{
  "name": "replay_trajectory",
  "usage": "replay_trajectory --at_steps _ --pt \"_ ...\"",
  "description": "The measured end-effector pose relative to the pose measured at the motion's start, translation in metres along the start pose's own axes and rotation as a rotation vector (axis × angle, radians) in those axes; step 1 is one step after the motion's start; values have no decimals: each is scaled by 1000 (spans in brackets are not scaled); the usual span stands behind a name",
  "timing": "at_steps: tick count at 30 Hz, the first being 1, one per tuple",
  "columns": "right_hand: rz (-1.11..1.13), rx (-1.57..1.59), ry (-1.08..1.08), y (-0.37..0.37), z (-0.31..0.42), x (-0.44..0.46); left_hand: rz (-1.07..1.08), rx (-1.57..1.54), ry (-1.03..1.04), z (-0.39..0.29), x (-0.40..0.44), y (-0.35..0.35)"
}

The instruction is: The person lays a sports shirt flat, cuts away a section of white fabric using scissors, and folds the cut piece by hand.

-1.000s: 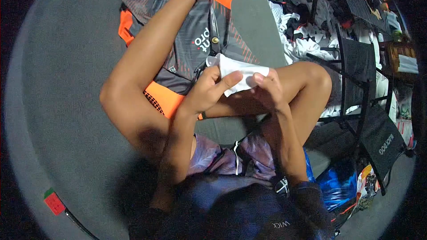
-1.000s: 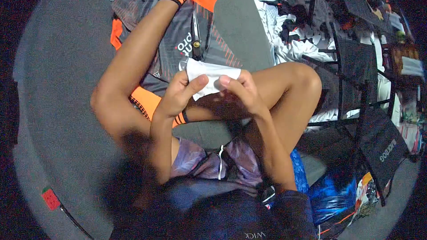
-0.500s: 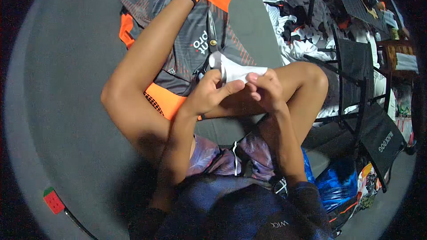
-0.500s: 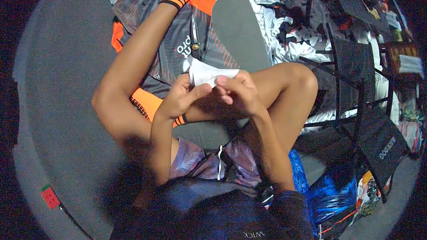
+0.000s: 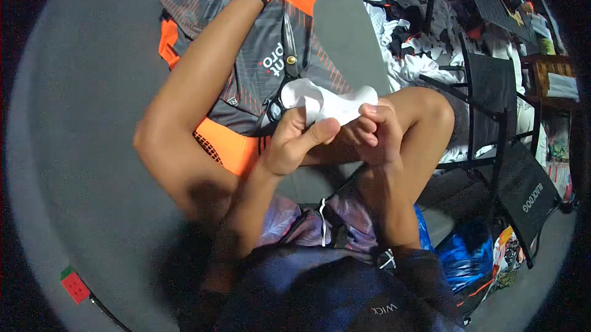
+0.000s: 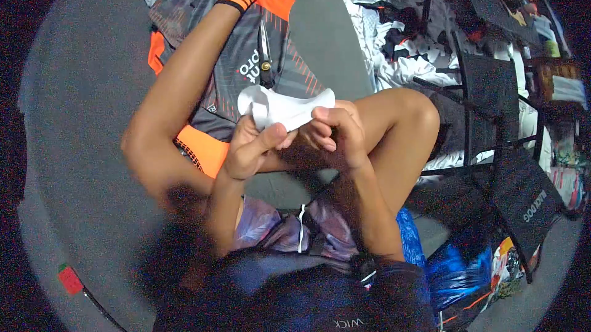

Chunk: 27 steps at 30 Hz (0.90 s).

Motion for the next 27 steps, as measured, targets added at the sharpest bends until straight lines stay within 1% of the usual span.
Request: replay_trajectory --at_steps 3,4,5,8,11,13,16,17,19,20,21,22,23,24,25,26,27 --pt "-52 -235 97 -9 -8 -4 -23 -19 6 6 1 -7" --pt "-52 -236 94 -8 -7 -5 -24 -34 9 7 3 -7" --pt "-37 -304 81 -7 -5 -6 -20 -34 10 6 5 -6" --pt "-2 -434 54 -2 -1 -3 2 180 22 -2 7 -6" --pt "6 -597 51 7 2 1 -13 249 -18 -2 4 -8" --pt "8 -569 45 2 -1 -2 -21 282 -36 -6 6 -4" --pt "19 -513 26 -7 -7 -6 -102 195 -77 -16 9 1" --pt "73 -549 12 -7 -7 -9 -103 196 -76 -14 11 1" --pt "186 -616 -15 -3 -7 -12 -245 -40 -83 -4 13 -9" --pt "190 -615 -14 -4 -4 -12 -315 -159 -85 1 12 -16" --pt "316 -708 164 2 -9 -11 -317 -157 -84 3 12 -22" --pt "441 -797 343 4 -13 -15 -296 -70 -64 2 11 -29" --pt "441 -797 342 -1 -4 -16 -272 16 -43 2 11 -34" --pt "504 -911 410 -6 2 -20 -247 102 -22 -3 12 -35" --pt "568 -1024 478 -8 4 -20 -248 105 -21 -4 12 -34" --pt "573 -1024 477 -8 7 -18 -192 39 34 -8 13 -30" --pt "416 -895 319 -7 21 -9 -135 -28 87 -13 14 -25"
Point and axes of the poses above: each hand's wrist, its own x-axis towards the middle knuckle, its own y-axis out of the palm, z = x × y, the point moved 6 cm from there along x, towards the middle knuckle, and after that the axes turned 11 degrees about z, right-handed, at the moved point
